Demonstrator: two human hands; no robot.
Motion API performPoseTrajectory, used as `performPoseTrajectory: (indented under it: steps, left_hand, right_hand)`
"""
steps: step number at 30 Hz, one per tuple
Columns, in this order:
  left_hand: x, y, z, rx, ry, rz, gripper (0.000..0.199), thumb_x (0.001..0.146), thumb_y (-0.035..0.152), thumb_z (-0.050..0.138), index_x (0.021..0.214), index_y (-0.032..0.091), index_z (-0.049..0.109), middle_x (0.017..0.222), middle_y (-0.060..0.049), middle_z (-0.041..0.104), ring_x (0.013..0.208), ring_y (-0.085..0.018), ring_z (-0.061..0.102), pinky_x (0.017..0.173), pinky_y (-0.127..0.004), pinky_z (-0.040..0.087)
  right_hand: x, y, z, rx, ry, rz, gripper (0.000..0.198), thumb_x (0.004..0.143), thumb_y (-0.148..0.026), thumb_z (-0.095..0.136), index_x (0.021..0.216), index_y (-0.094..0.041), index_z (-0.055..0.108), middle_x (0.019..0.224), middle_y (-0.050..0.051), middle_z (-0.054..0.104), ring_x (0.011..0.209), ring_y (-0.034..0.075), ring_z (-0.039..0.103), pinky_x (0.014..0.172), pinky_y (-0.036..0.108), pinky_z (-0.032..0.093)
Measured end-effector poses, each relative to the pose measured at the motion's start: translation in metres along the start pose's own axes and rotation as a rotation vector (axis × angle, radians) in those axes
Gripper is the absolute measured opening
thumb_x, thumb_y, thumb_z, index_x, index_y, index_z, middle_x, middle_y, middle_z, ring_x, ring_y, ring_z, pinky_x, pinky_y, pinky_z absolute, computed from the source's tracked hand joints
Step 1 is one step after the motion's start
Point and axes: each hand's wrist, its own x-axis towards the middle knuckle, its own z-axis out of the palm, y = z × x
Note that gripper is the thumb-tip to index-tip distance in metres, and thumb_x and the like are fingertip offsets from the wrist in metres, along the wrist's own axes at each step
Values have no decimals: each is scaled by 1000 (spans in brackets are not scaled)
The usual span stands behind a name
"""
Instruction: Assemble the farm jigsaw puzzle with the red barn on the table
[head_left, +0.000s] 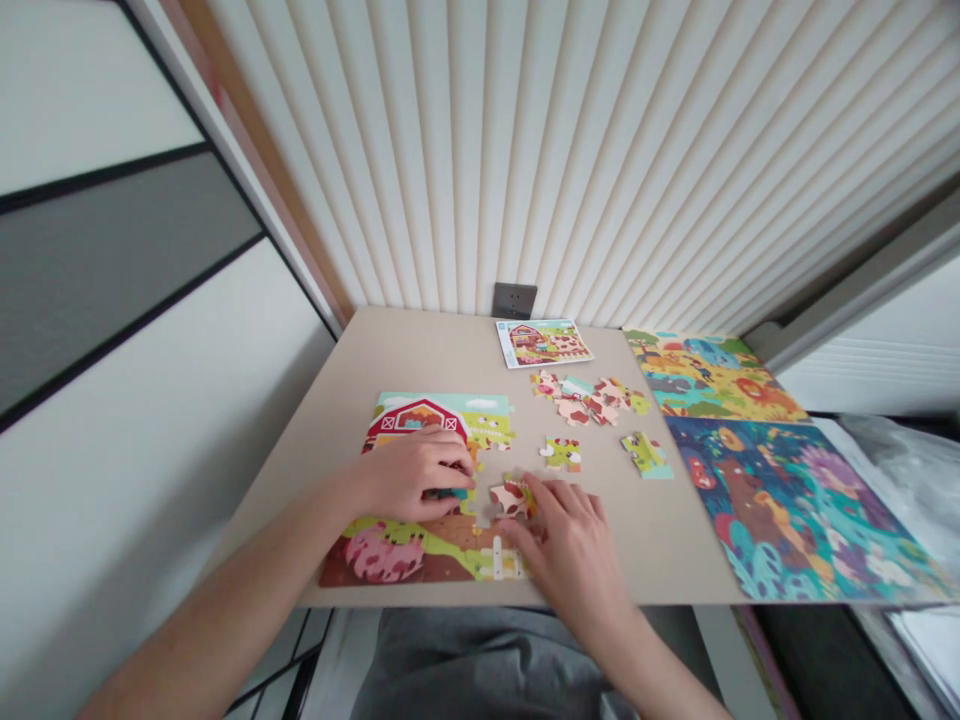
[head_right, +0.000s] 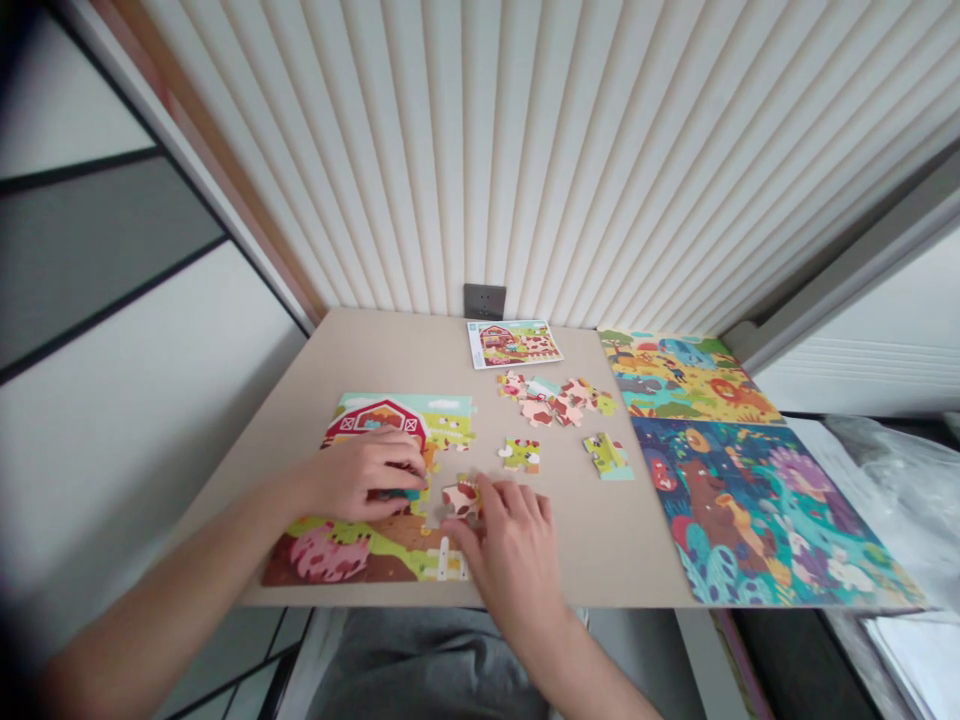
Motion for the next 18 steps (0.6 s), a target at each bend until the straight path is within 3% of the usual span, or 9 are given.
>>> performPoseTrajectory:
  steps: [4,9,13,18]
  left_hand:
    - [0,-1,1,9,-6,-12,15,95,24,71,109,23,75,114,-7,74,107,-25,66,101,-43,46]
    - [0,1,6,16,9,23,18,95,25,69,112,24,77,114,-7,73,108,-25,66,100,-44,48]
    - [3,5,7,-6,13,62,22,96,25,68,117,26,77,118,-7,73,110,-25,66,103,-45,49]
    - [5,8,6,-17,15,66,21,95,23,69,114,28,78,119,-7,74,114,-26,65,105,-46,49]
  right_hand:
    - [7,10,1,75,-34,-8,34,107,-41,58,135,-24,67,116,10,76,107,29,69,91,45,52]
    - [9,35,-8,135,-50,-99,32,105,-29,58,135,-26,68,134,10,70,124,29,63,103,46,50]
    - [9,29,-7,208,-101,-196,36,105,-23,58,139,-30,66,136,7,70,128,26,62,109,47,49]
    - [10,18,-5,246,-105,-220,41,103,-24,62,144,-31,63,141,7,69,134,27,58,114,51,46]
